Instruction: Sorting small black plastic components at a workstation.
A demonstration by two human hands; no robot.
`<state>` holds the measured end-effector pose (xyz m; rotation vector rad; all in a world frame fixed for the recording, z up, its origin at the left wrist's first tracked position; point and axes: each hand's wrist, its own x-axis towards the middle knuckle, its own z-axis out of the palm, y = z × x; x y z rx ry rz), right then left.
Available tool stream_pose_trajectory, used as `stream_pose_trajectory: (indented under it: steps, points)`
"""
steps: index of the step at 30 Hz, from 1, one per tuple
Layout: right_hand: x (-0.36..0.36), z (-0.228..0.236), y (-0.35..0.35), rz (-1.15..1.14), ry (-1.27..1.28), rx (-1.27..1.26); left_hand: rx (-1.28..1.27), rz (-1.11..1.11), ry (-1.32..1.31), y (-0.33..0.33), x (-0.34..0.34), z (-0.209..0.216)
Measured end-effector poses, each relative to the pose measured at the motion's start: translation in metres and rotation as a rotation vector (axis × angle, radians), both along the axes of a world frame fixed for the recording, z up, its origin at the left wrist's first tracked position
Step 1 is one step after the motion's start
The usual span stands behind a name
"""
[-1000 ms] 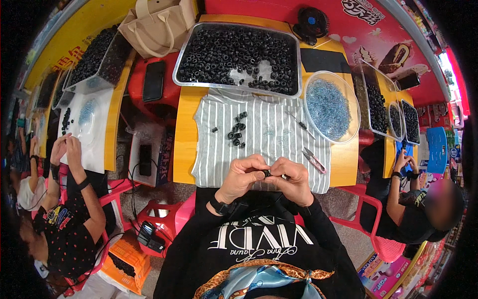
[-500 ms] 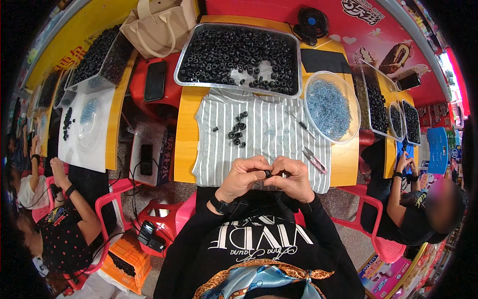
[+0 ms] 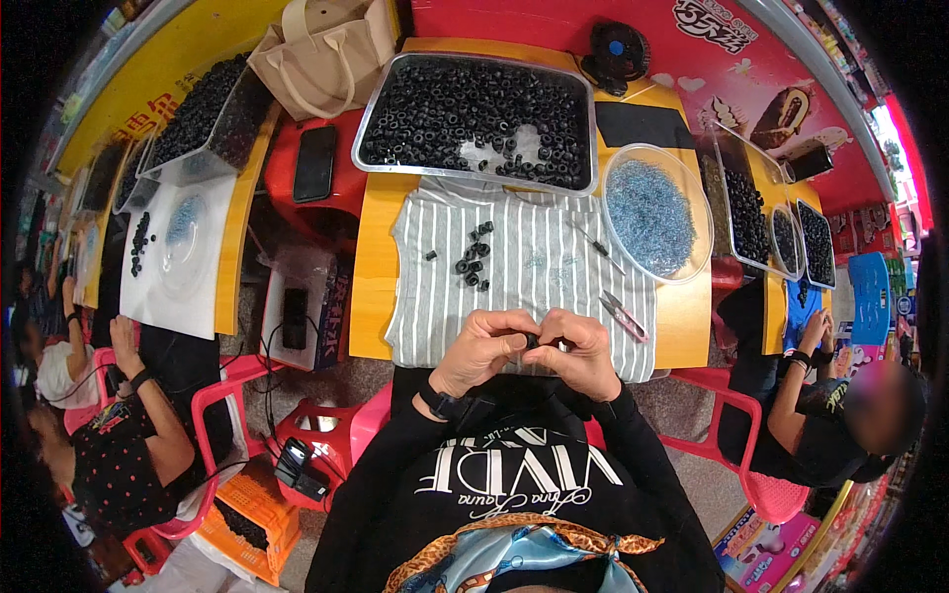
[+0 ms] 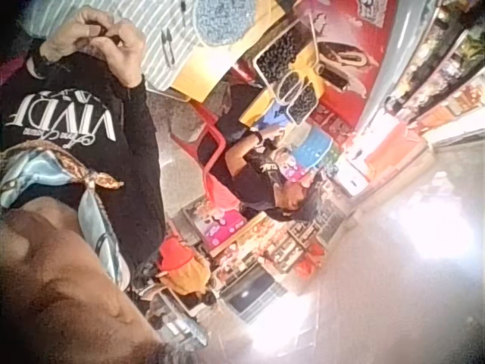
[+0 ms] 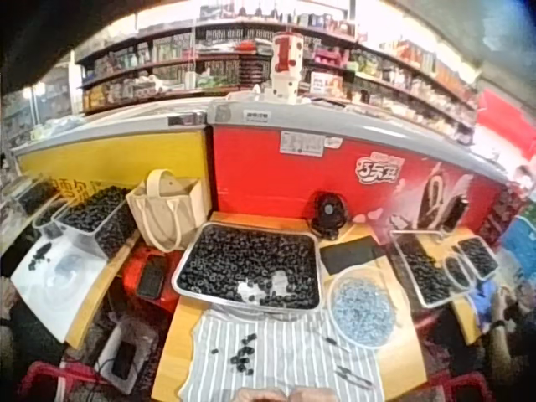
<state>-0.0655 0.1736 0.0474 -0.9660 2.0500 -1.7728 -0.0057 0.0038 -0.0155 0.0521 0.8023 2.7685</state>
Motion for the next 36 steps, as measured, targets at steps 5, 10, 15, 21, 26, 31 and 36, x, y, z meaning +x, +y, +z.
stream_pose_trajectory:
  steps: [5,10,15,21,26,31,36]
  points:
    - [0.005,0.004,0.001,-0.056,0.001,-0.014,0.004,-0.004,-0.069,0.000,0.000,0.010]
    - [0.008,0.007,0.001,-0.050,-0.003,0.001,-0.010,0.028,0.039,0.003,-0.001,0.001]
    - [0.007,0.000,0.003,-0.037,0.021,0.011,-0.024,0.035,0.020,0.002,0.000,0.001]
    - [0.005,-0.006,0.008,-0.009,-0.013,0.056,-0.120,0.054,0.081,0.003,0.000,0.001]
    - [0.008,-0.009,0.013,-0.022,-0.006,0.087,-0.219,0.072,0.116,0.005,0.000,0.001]
    - [0.015,-0.008,0.007,-0.150,-0.015,0.059,-0.132,0.049,0.095,0.007,-0.003,0.002]
    - [0.013,-0.005,0.008,-0.128,0.007,0.068,-0.058,0.016,0.058,0.005,-0.003,0.005]
